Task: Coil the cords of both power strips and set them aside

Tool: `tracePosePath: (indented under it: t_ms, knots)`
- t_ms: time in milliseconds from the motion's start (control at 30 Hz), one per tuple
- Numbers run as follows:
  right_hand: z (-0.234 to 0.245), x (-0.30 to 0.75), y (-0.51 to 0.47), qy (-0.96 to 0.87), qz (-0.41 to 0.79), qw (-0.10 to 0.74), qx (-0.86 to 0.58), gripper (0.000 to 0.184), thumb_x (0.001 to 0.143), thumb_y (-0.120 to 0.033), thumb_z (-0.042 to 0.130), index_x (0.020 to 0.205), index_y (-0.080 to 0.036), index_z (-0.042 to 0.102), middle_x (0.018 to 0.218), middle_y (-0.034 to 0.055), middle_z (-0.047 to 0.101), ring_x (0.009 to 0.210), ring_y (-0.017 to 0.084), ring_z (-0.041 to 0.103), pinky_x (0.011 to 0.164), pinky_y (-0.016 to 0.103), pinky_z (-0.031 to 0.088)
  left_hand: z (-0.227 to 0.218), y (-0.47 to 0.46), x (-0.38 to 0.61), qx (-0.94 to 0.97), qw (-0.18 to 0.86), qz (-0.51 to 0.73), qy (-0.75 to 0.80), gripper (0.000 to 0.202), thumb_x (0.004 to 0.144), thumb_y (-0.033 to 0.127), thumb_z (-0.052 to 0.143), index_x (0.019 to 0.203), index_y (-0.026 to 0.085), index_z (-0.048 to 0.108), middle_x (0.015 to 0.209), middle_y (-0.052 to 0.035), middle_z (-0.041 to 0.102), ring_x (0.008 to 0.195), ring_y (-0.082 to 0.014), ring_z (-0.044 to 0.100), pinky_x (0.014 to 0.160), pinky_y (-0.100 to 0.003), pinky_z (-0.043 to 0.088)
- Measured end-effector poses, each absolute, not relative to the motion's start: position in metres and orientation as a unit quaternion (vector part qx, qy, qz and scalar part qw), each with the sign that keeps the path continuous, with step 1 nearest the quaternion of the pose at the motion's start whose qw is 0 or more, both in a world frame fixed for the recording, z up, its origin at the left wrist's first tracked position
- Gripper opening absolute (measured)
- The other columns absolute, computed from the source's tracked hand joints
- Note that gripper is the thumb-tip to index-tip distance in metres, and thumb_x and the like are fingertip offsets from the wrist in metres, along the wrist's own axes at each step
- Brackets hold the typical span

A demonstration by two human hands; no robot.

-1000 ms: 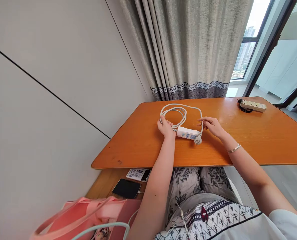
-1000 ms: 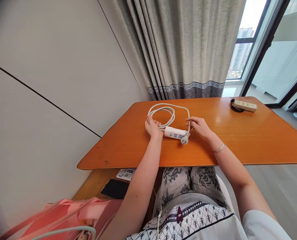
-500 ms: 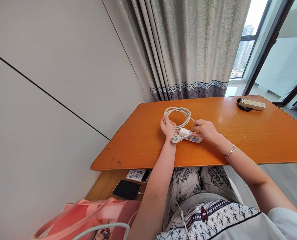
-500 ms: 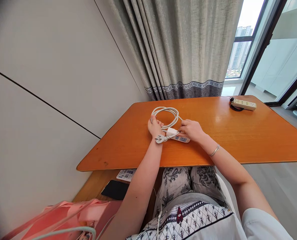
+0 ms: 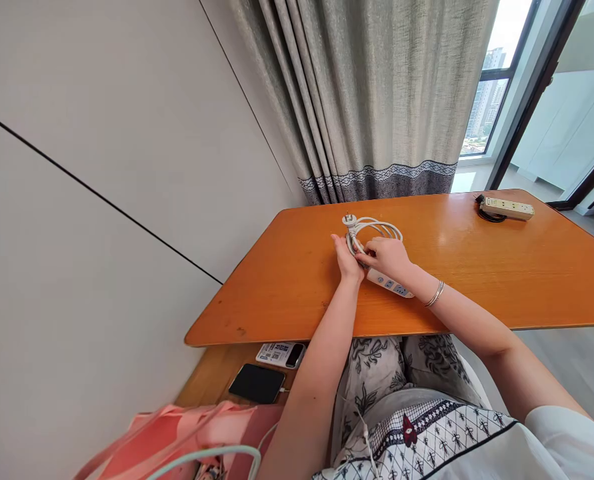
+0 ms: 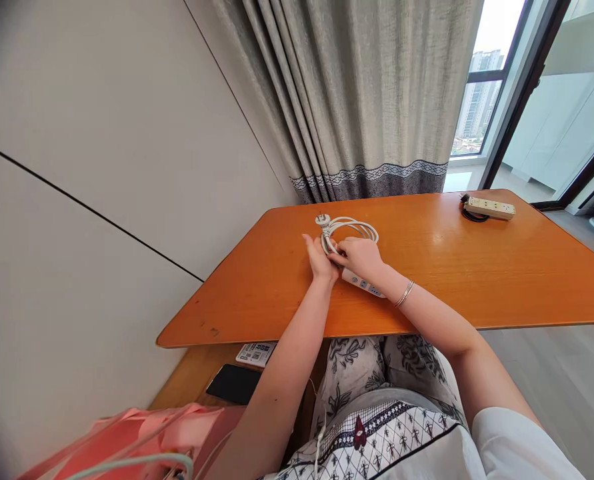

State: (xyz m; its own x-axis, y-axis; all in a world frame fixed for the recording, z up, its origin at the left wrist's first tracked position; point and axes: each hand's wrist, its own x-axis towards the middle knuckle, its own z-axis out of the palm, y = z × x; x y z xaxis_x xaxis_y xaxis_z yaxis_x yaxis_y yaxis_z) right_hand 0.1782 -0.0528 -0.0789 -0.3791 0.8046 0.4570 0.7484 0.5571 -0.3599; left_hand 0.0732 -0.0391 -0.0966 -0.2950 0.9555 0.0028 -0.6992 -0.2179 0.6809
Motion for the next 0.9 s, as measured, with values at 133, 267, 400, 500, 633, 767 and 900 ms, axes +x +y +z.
tracePosePath:
  t_ms: [133,267,400,500,633,767,900]
  knots:
    - [-0.082,0.177,-0.055,-0.840,0.023,0.290,-0.458,0.023,0.093,-0.039,0.067,0.086,-0.020,0.077,0.080,0.0046,0.070,0.071,0.015,0.060,0.060,0.028,0.027,-0.093,-0.041,0.075,0.230,0.558,0.741,0.293,0.049,0.087,0.041,0.074,0.063,0.019,0.037,0.054,0.0077,0.032,0.045,-0.0045,0.028,0.044,-0.018,0.023]
    - [-0.085,0.183,-0.056,-0.843,0.042,0.298,-0.446,0.021,0.093,-0.038,0.066,0.089,-0.021,0.077,0.082,0.0043,0.071,0.074,0.016,0.062,0.063,0.027,0.033,-0.092,-0.040,0.076,0.233,0.552,0.743,0.298,0.045,0.087,0.034,0.076,0.065,0.019,0.039,0.055,0.0080,0.034,0.047,-0.0046,0.030,0.045,-0.018,0.025]
    - [-0.088,0.201,-0.052,-0.843,0.034,0.367,-0.392,0.022,0.091,-0.042,0.069,0.098,-0.023,0.077,0.100,0.0079,0.073,0.098,0.023,0.065,0.090,0.035,0.043,-0.090,-0.039,0.076,0.218,0.564,0.738,0.300,0.046,0.094,0.045,0.065,0.067,0.020,0.037,0.054,0.0078,0.032,0.045,-0.0052,0.028,0.044,-0.018,0.024]
    - [-0.091,0.217,-0.041,-0.764,0.041,0.484,-0.426,0.040,0.087,-0.044,0.071,0.120,-0.021,0.070,0.132,0.0151,0.062,0.129,0.031,0.052,0.112,0.047,0.035,-0.089,-0.040,0.075,0.206,0.561,0.741,0.307,0.050,0.093,0.053,0.062,0.066,0.020,0.035,0.054,0.0080,0.030,0.043,-0.0047,0.026,0.043,-0.018,0.025]
    - [-0.096,0.225,-0.024,-0.544,0.366,0.563,-0.503,0.051,0.085,-0.046,0.070,0.128,-0.021,0.057,0.141,0.0166,0.055,0.135,0.029,0.048,0.112,0.048,0.040,-0.087,-0.043,0.074,0.208,0.564,0.743,0.295,0.053,0.093,0.057,0.060,0.065,0.020,0.034,0.054,0.0084,0.027,0.042,-0.0041,0.022,0.041,-0.018,0.023]
    - [-0.097,0.221,-0.023,-0.389,0.677,0.467,-0.414,0.041,0.097,-0.059,0.049,0.100,-0.019,0.060,0.095,0.0108,0.069,0.093,0.025,0.071,0.085,0.043,0.059,-0.086,-0.043,0.072,0.217,0.563,0.745,0.286,0.054,0.095,0.056,0.056,0.063,0.019,0.034,0.053,0.0080,0.027,0.042,-0.0039,0.022,0.041,-0.017,0.024]
    - [-0.094,0.215,-0.029,-0.306,0.758,0.470,-0.334,0.037,0.104,-0.046,0.043,0.094,-0.016,0.062,0.057,-0.0021,0.054,0.065,0.017,0.066,0.074,0.032,0.060,-0.088,-0.043,0.071,0.232,0.575,0.731,0.286,0.058,0.093,0.062,0.055,0.060,0.019,0.034,0.052,0.0070,0.027,0.042,-0.0046,0.024,0.039,-0.018,0.023]
